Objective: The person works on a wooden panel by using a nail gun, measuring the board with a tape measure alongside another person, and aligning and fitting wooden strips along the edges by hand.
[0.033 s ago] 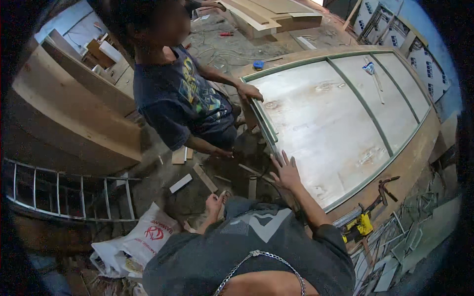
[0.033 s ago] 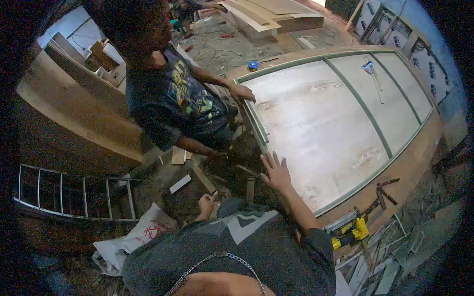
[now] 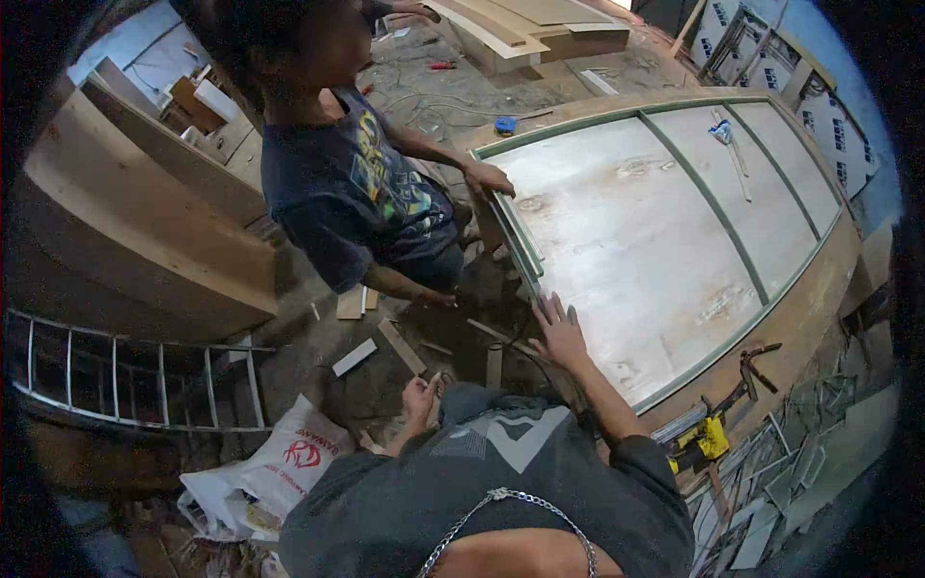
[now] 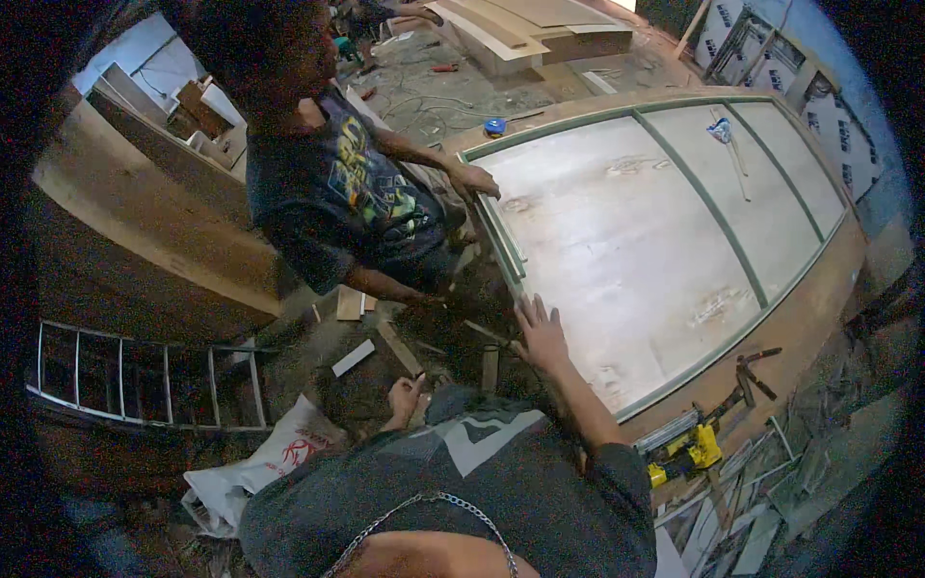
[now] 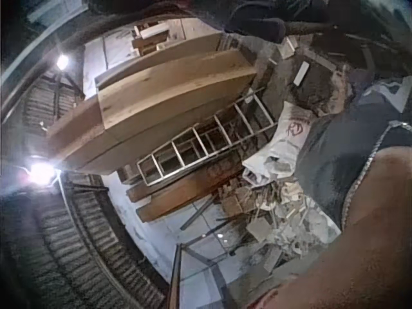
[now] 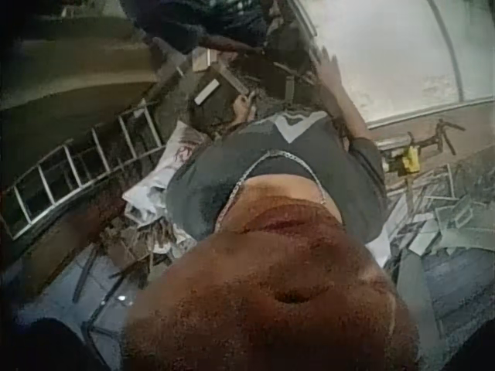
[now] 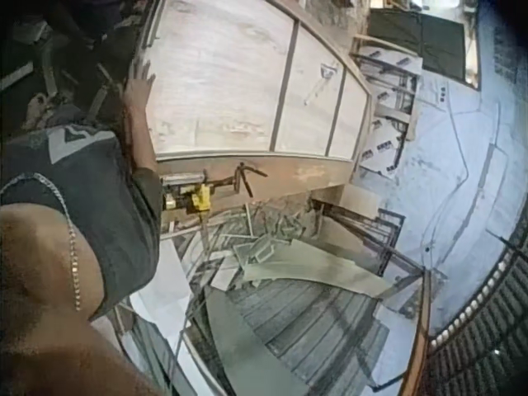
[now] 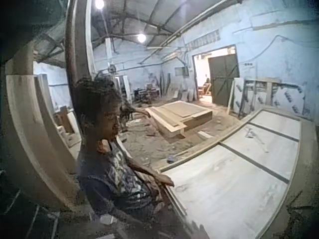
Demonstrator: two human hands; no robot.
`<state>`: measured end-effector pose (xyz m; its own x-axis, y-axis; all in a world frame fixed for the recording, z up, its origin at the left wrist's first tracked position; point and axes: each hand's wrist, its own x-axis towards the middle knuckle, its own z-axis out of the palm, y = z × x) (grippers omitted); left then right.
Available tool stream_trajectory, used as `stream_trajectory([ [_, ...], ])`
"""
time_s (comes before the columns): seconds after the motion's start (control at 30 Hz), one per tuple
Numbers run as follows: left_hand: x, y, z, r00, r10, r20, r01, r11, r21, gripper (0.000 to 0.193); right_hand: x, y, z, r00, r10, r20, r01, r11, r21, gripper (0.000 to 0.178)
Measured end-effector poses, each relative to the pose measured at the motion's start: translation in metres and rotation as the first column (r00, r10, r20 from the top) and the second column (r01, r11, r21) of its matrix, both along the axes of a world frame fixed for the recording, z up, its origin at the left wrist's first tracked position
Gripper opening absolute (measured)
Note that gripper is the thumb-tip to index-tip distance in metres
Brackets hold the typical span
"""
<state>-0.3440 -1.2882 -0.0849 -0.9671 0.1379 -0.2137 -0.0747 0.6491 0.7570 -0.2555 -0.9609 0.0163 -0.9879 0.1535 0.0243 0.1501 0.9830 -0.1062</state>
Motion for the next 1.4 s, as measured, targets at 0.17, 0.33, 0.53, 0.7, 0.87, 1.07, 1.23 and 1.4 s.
stream_trajectory([
  [0.17,0.001,-0.015,-0.03,0.996,-0.057,-0.063,0.052,0.996,-0.071,0.032,-0.002,0.002,-0.009,1.0,-0.005,-0.02,0.005,1.0,-0.018,0.069],
  [0.33,-0.004,-0.023,-0.059,0.987,-0.149,0.051,0.157,0.965,-0.208,0.025,0.0,0.003,-0.019,0.999,-0.034,-0.018,0.033,0.997,-0.074,0.063],
  [0.53,-0.014,-0.041,-0.125,0.975,-0.223,-0.014,0.221,0.97,-0.105,0.04,0.001,0.003,-0.011,0.997,-0.055,-0.049,0.047,0.987,-0.153,0.065],
  [0.7,-0.001,-0.042,-0.111,0.989,-0.12,0.088,0.13,0.985,-0.117,0.046,0.002,-0.008,0.009,0.978,-0.08,-0.191,0.058,0.991,-0.119,0.069],
  [0.87,0.01,-0.032,-0.056,0.98,-0.175,0.092,0.191,0.959,-0.208,0.058,0.006,0.001,-0.019,0.999,-0.041,-0.013,0.04,0.998,-0.047,0.066],
  [1.07,0.008,-0.035,-0.055,0.959,-0.227,-0.17,0.2,0.967,-0.16,0.061,-0.008,-0.002,-0.008,0.99,-0.02,0.137,0.01,0.997,0.077,0.065],
  [1.23,0.009,-0.018,-0.038,0.974,-0.089,-0.21,0.08,0.996,-0.048,0.038,0.0,-0.001,-0.021,0.998,-0.051,0.032,0.053,0.997,-0.055,0.054],
  [1.4,0.004,-0.027,-0.052,0.995,-0.096,-0.01,0.097,0.995,0.038,0.027,0.003,-0.002,-0.033,0.999,-0.007,-0.044,0.007,1.0,-0.001,0.056],
])
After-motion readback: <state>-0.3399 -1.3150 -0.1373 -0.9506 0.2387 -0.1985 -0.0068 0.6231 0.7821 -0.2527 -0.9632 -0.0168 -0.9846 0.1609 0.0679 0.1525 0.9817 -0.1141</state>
